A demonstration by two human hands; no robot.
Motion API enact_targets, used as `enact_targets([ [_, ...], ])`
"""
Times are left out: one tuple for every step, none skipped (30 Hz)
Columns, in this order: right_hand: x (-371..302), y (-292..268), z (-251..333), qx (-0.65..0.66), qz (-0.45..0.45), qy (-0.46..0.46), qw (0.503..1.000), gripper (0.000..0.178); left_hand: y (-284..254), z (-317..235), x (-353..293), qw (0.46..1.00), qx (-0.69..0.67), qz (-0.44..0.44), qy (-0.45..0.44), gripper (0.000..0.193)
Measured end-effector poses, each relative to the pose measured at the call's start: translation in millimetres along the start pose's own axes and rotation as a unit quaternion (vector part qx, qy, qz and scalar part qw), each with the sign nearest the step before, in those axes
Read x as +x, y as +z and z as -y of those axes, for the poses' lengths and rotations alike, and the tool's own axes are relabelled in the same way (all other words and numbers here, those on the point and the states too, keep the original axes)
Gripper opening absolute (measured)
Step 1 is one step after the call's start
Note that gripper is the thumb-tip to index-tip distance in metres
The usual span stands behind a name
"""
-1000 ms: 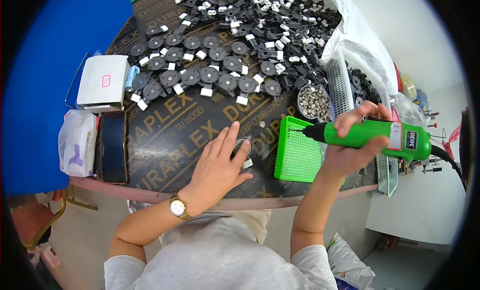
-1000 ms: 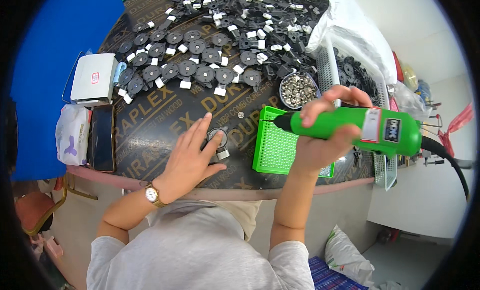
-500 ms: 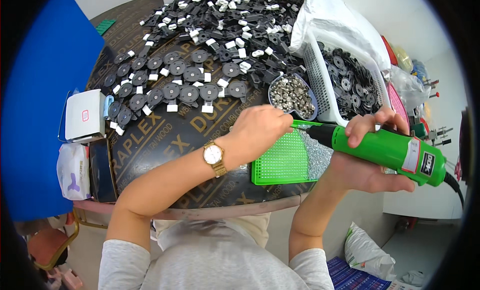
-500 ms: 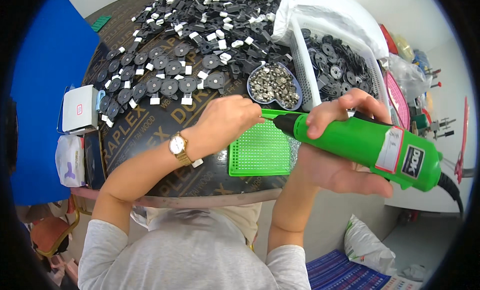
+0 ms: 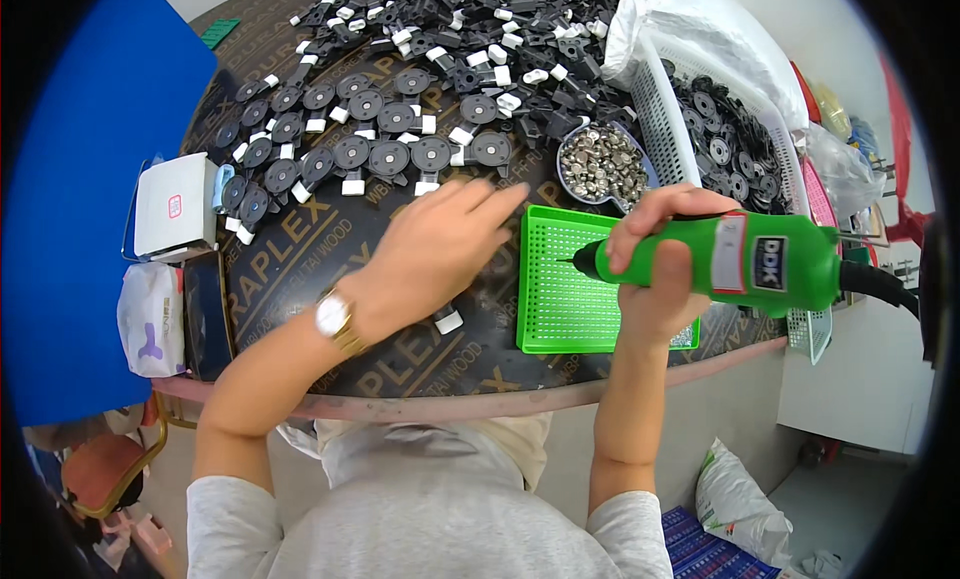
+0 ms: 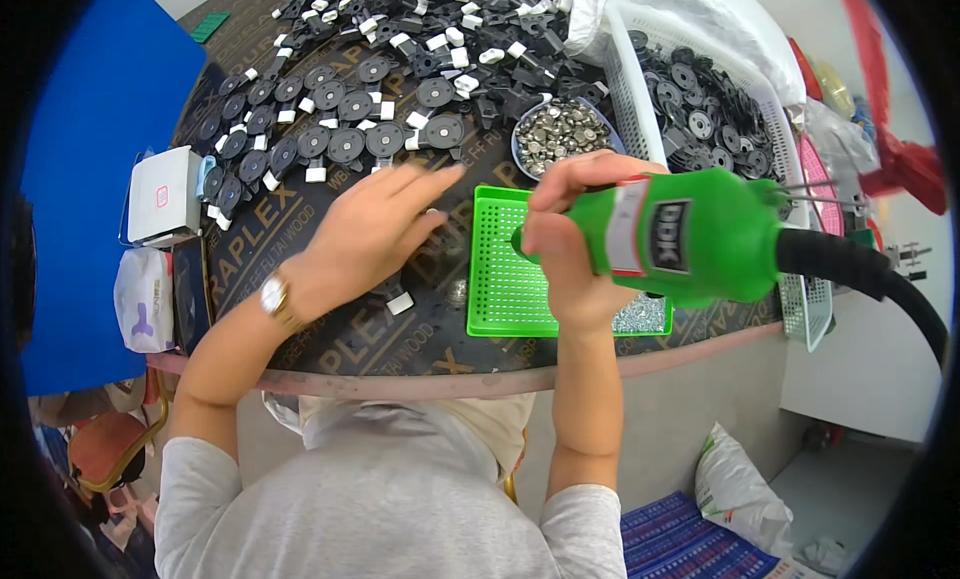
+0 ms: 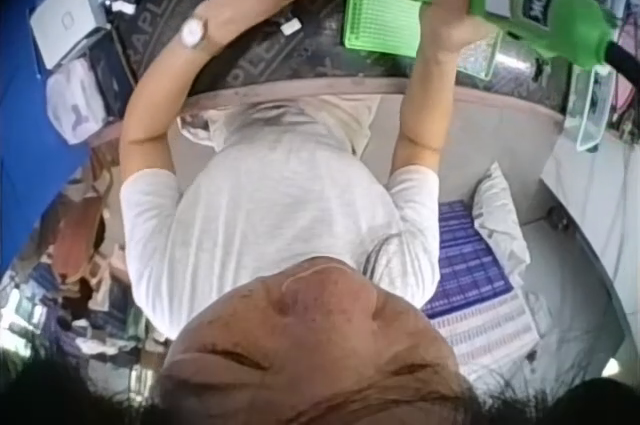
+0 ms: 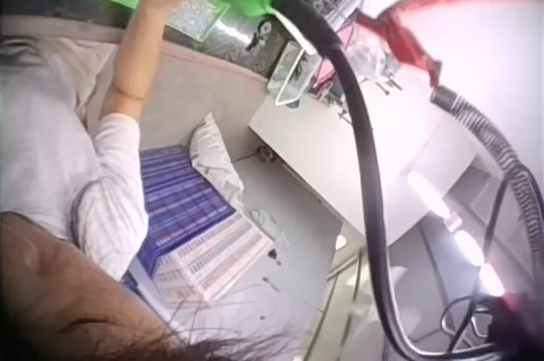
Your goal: The person assembles small circular components by driving screws into them with an electric screwdriver.
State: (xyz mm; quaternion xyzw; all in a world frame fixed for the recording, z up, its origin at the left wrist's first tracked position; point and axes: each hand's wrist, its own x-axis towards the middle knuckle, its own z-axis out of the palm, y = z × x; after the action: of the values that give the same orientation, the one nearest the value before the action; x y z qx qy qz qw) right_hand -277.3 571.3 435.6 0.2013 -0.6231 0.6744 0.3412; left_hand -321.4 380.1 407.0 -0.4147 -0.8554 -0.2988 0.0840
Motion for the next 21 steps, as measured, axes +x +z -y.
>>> enact_targets([
  [-4,1,-5,-0.004,0.013,0.006,1.0,0.039,-8,0,-18,1.0,0.011,0.009,-0.018,0.047],
  [-5,6,-4,-0.006,0.012,0.017,1.0,0.038,-15,0,-34,0.999,0.024,0.018,-0.036,0.048],
  [-6,8,-6,-0.003,0.013,0.02,1.0,0.038,-20,-1,-49,0.998,0.029,0.017,-0.055,0.048],
  [-7,8,-10,0.004,0.01,0.024,1.0,0.038,-24,-2,-61,0.998,0.03,0.018,-0.059,0.048],
  [-8,10,-13,0.01,0.008,0.028,1.0,0.038,-28,-2,-73,0.997,0.041,-0.002,-0.068,0.046],
  [-9,9,-16,-0.005,0.013,0.02,1.0,0.036,-30,-1,-83,0.996,0.051,-0.02,-0.076,0.044],
  [-9,8,-18,-0.004,0.014,0.022,1.0,0.036,-33,0,-92,0.994,0.05,-0.02,-0.091,0.043],
  [-9,7,-19,-0.002,0.015,0.015,1.0,0.036,-34,0,-99,0.994,0.05,-0.02,-0.094,0.043],
  [-9,6,-20,0.0,0.015,0.008,1.0,0.036,-35,0,-104,0.993,0.053,-0.042,-0.1,0.042],
  [-10,6,-20,0.004,0.01,0.017,1.0,0.036,-34,0,-108,0.991,0.056,-0.064,-0.106,0.041],
  [-10,6,-20,0.005,0.012,0.018,1.0,0.036,-34,1,-110,0.991,0.055,-0.064,-0.108,0.041],
  [-10,7,-21,0.003,0.009,0.013,1.0,0.036,-33,1,-112,0.99,0.06,-0.067,-0.108,0.039],
  [-10,7,-21,0.001,0.006,0.007,1.0,0.036,-32,1,-114,0.99,0.064,-0.07,-0.108,0.037],
  [-10,7,-21,0.001,0.008,0.007,1.0,0.036,-31,2,-116,0.989,0.064,-0.071,-0.109,0.037],
  [-10,8,-21,-0.002,0.006,0.013,1.0,0.035,-29,2,-117,0.99,0.06,-0.072,-0.109,0.035],
  [-10,9,-21,-0.004,0.003,0.019,1.0,0.034,-27,2,-118,0.99,0.056,-0.073,-0.109,0.034],
  [-10,9,-21,-0.004,0.005,0.019,1.0,0.034,-26,1,-118,0.99,0.056,-0.074,-0.11,0.034],
  [-9,10,-22,-0.006,0.005,0.016,1.0,0.033,-25,-1,-119,0.99,0.053,-0.075,-0.105,0.034],
  [-9,11,-22,-0.007,0.005,0.014,1.0,0.033,-24,-2,-118,0.991,0.05,-0.075,-0.1,0.033],
  [-9,11,-22,-0.006,0.007,0.014,1.0,0.033,-24,-4,-118,0.991,0.051,-0.076,-0.102,0.033],
  [-8,11,-23,-0.001,0.016,0.018,1.0,0.032,-23,-5,-117,0.991,0.047,-0.074,-0.096,0.033],
])
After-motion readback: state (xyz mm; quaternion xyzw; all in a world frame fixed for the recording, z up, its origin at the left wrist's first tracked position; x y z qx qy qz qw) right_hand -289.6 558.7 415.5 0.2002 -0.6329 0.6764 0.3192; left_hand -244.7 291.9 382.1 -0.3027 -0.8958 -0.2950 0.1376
